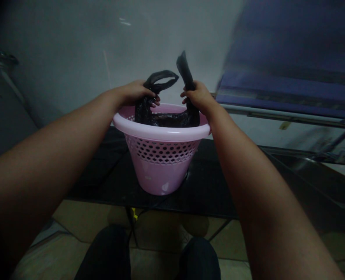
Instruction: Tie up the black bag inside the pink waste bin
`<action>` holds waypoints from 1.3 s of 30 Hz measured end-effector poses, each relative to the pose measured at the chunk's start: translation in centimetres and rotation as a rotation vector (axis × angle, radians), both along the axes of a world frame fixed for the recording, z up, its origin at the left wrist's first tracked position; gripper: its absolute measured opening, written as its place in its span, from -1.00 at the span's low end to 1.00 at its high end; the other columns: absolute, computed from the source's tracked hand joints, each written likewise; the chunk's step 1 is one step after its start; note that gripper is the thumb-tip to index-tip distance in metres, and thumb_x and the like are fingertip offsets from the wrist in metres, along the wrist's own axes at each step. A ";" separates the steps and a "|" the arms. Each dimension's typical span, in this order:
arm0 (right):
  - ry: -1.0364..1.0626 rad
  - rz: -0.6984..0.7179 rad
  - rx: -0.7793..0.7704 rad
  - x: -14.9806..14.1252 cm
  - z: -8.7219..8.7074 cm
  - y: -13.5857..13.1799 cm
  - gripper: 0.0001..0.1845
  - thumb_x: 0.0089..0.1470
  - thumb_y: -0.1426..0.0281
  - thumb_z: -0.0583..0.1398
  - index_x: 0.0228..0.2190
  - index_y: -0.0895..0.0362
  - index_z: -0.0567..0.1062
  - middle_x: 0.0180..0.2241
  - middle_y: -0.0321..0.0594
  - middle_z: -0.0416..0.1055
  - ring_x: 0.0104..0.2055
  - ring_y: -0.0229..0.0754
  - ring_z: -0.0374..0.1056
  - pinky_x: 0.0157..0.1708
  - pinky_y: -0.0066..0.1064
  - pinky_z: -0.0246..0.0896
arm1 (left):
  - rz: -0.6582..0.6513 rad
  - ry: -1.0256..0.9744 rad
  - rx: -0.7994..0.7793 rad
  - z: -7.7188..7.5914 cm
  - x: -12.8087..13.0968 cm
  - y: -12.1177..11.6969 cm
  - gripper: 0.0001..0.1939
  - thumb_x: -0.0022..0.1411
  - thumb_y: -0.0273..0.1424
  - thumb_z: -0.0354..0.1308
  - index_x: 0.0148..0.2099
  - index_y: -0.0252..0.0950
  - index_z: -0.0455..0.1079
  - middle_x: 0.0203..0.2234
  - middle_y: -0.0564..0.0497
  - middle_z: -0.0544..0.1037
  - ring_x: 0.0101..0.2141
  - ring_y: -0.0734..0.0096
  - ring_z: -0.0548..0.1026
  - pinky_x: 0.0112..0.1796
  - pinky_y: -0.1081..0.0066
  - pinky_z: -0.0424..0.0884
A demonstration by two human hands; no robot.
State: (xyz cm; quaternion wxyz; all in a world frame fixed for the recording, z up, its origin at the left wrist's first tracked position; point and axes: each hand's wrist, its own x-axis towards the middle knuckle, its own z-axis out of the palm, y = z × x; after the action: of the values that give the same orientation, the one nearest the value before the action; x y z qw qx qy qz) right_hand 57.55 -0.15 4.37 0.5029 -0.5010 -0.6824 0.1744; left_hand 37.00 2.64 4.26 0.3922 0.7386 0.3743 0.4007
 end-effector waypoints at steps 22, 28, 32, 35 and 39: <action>-0.091 -0.044 -0.008 -0.2 0.1 -0.7 -0.91 0.11 0.34 0.12 -0.36 0.11 0.33 -0.59 -0.31 0.10 -0.52 -0.29 0.10 -0.44 -0.43 0.13 | 0.095 0.066 0.026 0.1 -0.1 1.0 -0.73 -0.01 -0.42 0.11 -0.20 -0.36 0.42 -0.57 -0.02 0.34 -0.36 0.26 0.45 -0.30 0.35 0.35; -0.089 -0.010 -0.032 -0.2 0.1 -0.9 -0.90 0.10 0.37 0.10 -0.44 0.11 0.31 -0.61 -0.33 0.03 -0.54 -0.31 0.02 -0.44 -0.44 0.08 | 0.067 0.061 -0.001 0.0 -0.2 1.3 -0.70 -0.01 -0.39 0.09 -0.18 -0.35 0.40 -0.57 -0.02 0.32 -0.38 0.27 0.43 -0.31 0.35 0.32; -0.098 -0.001 -0.036 -0.1 0.2 -0.8 -0.91 0.08 0.41 0.09 -0.46 0.12 0.32 -0.62 -0.33 0.01 -0.55 -0.32 -0.01 -0.46 -0.45 0.05 | 0.065 0.064 -0.008 0.0 -0.2 1.0 -0.72 -0.01 -0.39 0.10 -0.19 -0.35 0.39 -0.59 -0.01 0.33 -0.39 0.28 0.43 -0.30 0.35 0.33; -0.106 -0.005 -0.045 0.0 0.2 -0.7 -0.91 0.08 0.41 0.10 -0.46 0.13 0.33 -0.63 -0.34 0.02 -0.56 -0.32 -0.01 -0.47 -0.46 0.04 | 0.065 0.063 -0.011 0.0 -0.1 0.8 -0.74 0.01 -0.39 0.10 -0.20 -0.35 0.39 -0.60 -0.01 0.33 -0.40 0.29 0.43 -0.30 0.36 0.35; -0.123 0.006 -0.048 0.0 0.2 -0.8 -0.87 0.10 0.38 0.08 -0.47 0.13 0.34 -0.64 -0.33 0.02 -0.57 -0.32 -0.03 -0.50 -0.46 0.03 | 0.060 0.071 -0.007 0.1 -0.1 0.7 -0.74 0.03 -0.38 0.09 -0.20 -0.34 0.40 -0.59 -0.03 0.36 -0.39 0.26 0.45 -0.31 0.36 0.37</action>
State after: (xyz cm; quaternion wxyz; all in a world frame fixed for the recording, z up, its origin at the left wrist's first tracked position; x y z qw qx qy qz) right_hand 57.52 -0.91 4.53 0.4472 -0.5206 -0.7092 0.1612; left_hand 36.92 3.30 4.33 0.3690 0.7393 0.4115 0.3846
